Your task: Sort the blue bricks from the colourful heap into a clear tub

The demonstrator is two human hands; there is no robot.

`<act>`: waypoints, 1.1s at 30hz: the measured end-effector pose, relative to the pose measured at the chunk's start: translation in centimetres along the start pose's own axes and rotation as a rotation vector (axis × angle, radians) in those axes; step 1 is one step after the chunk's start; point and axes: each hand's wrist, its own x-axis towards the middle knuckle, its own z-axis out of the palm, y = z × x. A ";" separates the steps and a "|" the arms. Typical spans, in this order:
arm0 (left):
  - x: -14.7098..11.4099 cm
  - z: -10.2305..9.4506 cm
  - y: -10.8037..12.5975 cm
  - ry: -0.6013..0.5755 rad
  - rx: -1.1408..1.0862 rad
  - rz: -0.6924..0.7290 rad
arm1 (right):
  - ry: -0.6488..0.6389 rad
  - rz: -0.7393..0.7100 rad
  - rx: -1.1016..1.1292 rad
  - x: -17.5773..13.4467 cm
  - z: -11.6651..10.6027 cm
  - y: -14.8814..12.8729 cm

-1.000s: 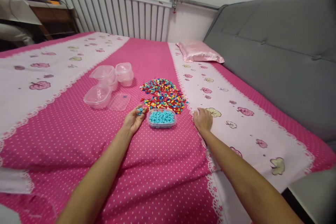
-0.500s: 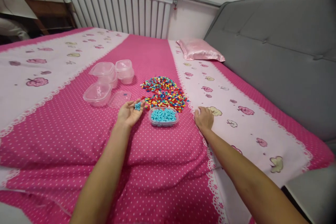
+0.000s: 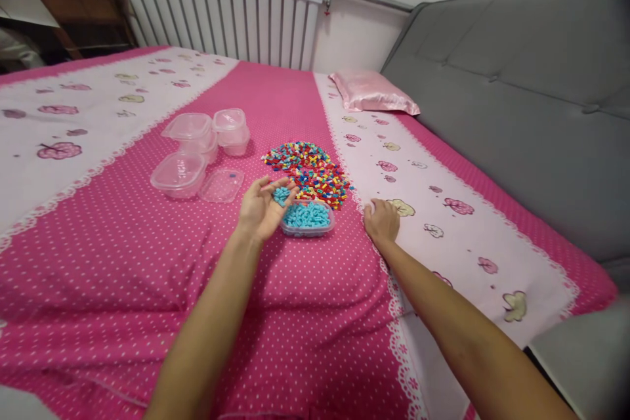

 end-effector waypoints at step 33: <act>-1.6 -2.1 -3.2 -0.536 1.530 0.432 | -0.010 0.019 0.007 0.1 -0.3 -0.2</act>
